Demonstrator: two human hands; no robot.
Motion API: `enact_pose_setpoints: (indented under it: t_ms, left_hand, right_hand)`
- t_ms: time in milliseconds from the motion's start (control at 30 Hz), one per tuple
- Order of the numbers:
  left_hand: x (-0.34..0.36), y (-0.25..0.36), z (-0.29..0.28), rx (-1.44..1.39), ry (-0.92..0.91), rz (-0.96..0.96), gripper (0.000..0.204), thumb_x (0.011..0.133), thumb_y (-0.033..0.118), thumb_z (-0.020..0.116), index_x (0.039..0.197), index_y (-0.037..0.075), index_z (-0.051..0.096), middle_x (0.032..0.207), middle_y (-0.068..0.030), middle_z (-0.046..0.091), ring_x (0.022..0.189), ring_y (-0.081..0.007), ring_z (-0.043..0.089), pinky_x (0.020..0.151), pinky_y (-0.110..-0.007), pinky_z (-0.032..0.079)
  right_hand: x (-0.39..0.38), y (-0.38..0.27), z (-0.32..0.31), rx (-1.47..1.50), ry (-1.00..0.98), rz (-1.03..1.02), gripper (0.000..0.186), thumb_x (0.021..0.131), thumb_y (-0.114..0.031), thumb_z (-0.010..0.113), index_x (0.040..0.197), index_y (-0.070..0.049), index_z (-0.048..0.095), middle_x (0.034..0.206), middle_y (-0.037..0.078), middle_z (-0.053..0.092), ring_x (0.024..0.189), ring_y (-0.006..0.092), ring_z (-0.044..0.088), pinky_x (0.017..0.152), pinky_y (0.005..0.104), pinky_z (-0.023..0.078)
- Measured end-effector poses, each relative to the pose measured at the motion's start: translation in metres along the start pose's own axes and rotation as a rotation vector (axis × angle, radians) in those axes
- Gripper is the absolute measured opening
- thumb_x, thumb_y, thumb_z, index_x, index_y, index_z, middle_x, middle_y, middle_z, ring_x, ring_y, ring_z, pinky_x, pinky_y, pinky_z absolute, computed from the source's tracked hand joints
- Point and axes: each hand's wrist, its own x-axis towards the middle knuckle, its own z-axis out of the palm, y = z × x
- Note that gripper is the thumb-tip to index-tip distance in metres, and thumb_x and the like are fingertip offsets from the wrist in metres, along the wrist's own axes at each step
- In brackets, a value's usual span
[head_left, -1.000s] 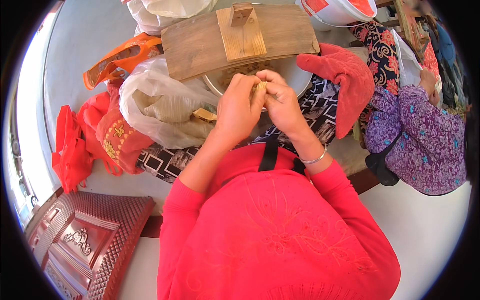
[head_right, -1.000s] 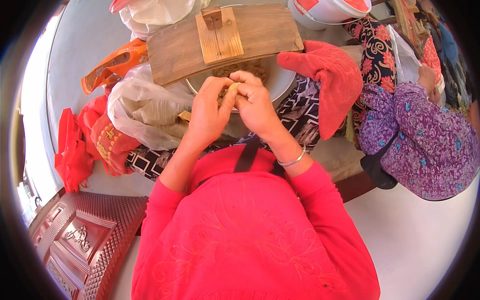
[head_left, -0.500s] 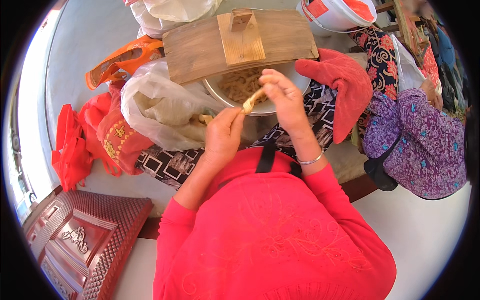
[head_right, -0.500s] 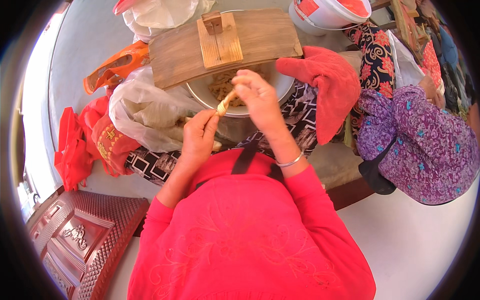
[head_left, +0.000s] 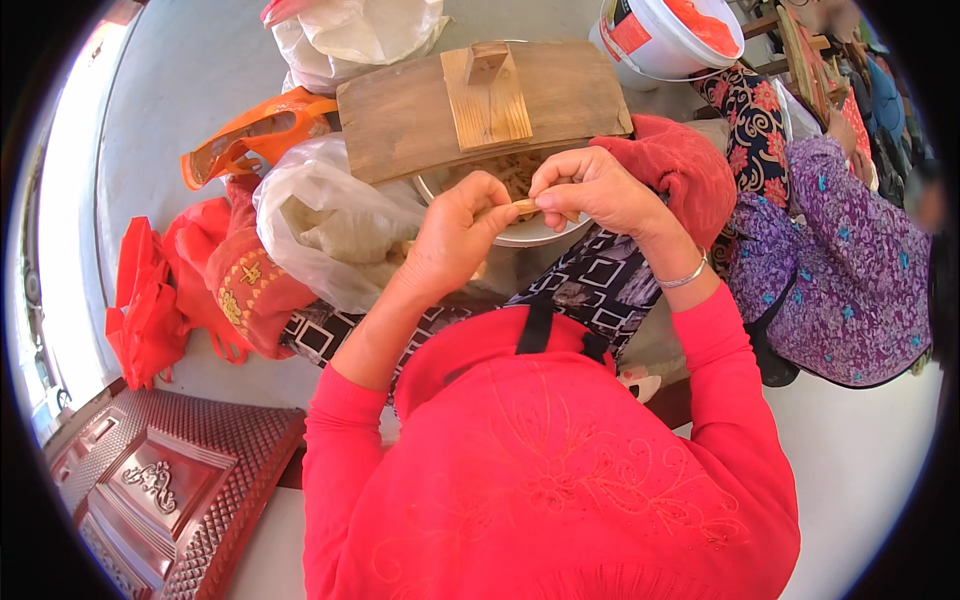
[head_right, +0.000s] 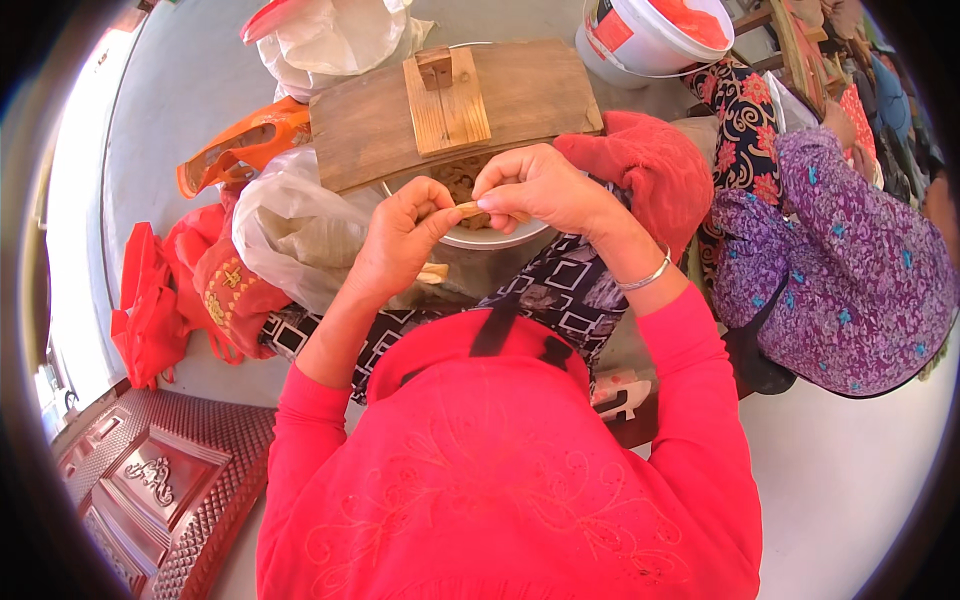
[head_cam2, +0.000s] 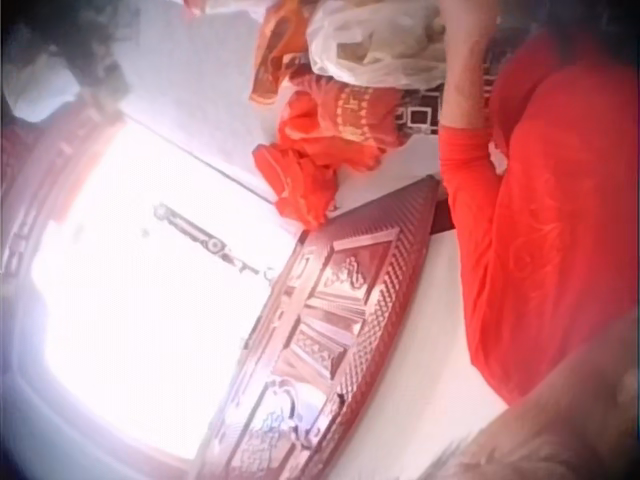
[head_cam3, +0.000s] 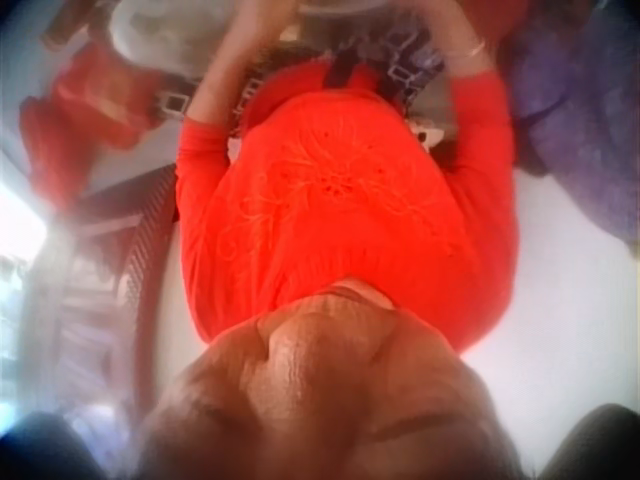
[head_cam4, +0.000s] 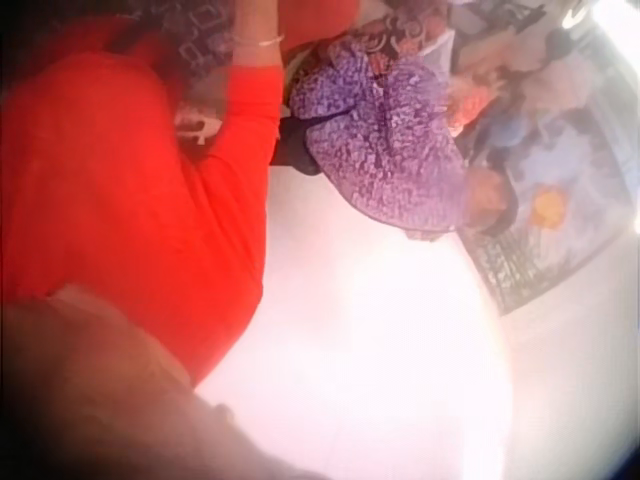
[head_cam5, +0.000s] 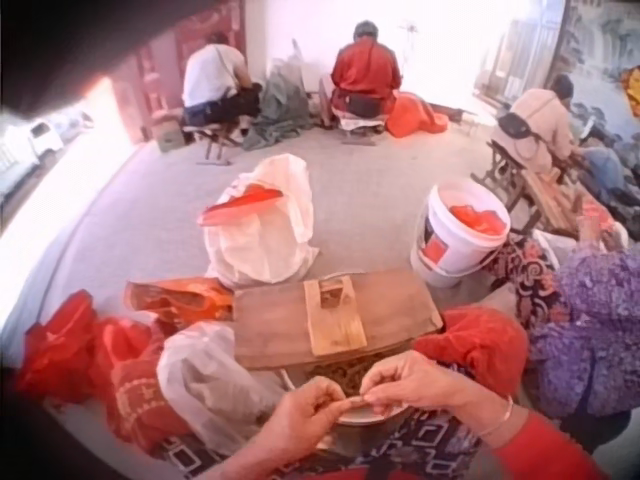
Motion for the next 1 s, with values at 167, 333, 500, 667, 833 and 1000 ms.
enact_pose_setpoints:
  t_ms: [167,333,500,667,833,1000]
  left_hand:
    - [0.031,-0.012,-0.025,-0.069,-0.043,0.023,0.009,0.091,0.009,0.06,0.094,0.001,0.06,0.076,-0.0009,0.058,0.072,-0.0081,0.052,0.064,-0.023,0.043]
    - [0.062,-0.009,-0.056,-0.097,0.04,-0.034,0.017,0.088,0.009,0.057,0.1,-0.002,0.063,0.081,-0.0001,0.06,0.075,-0.0077,0.052,0.068,-0.024,0.043]
    - [0.095,-0.029,-0.061,0.003,0.136,0.064,0.012,0.091,0.012,0.059,0.097,0.003,0.063,0.075,0.0002,0.058,0.061,-0.0064,0.049,0.053,-0.022,0.038]
    - [0.101,-0.037,-0.053,0.641,0.384,0.15,0.012,0.087,0.013,0.061,0.093,0.003,0.063,0.077,-0.0098,0.061,0.07,-0.0206,0.056,0.063,-0.035,0.045]
    - [0.073,-0.03,-0.04,0.459,0.371,0.011,0.013,0.088,0.017,0.059,0.09,0.004,0.062,0.085,-0.0176,0.067,0.078,-0.0337,0.065,0.07,-0.04,0.049]
    - [0.051,-0.017,0.005,-0.605,0.091,-0.221,0.011,0.096,0.018,0.056,0.099,0.008,0.058,0.065,0.0012,0.052,0.053,-0.0099,0.048,0.049,-0.026,0.04]
  right_hand:
    - [0.02,0.004,0.008,-0.063,0.281,-0.157,0.008,0.088,-0.008,0.065,0.092,-0.002,0.067,0.072,-0.001,0.062,0.063,0.0056,0.057,0.056,0.02,0.045]
    - [0.056,0.009,-0.006,-0.197,0.482,-0.363,0.007,0.09,-0.007,0.062,0.09,-0.002,0.066,0.071,-0.003,0.059,0.063,0.0043,0.053,0.058,0.0192,0.043]
    - [0.08,0.017,-0.016,-0.492,0.631,-0.423,0.01,0.085,-0.011,0.064,0.089,-0.002,0.067,0.072,0.006,0.063,0.067,0.0149,0.059,0.063,0.0293,0.047]
    - [0.08,0.022,-0.018,-0.918,0.682,-0.511,0.01,0.083,-0.013,0.064,0.087,-0.004,0.066,0.082,0.013,0.066,0.077,0.032,0.062,0.069,0.0382,0.049]
    - [0.062,0.015,0.007,-1.004,0.849,-0.83,0.01,0.085,-0.015,0.063,0.082,-0.006,0.063,0.077,0.011,0.062,0.079,0.0327,0.06,0.072,0.0402,0.047]
    - [0.066,0.018,0.033,-0.987,0.799,-0.668,0.025,0.085,-0.026,0.066,0.071,-0.008,0.056,0.068,0.012,0.061,0.068,0.0332,0.061,0.06,0.0433,0.047]
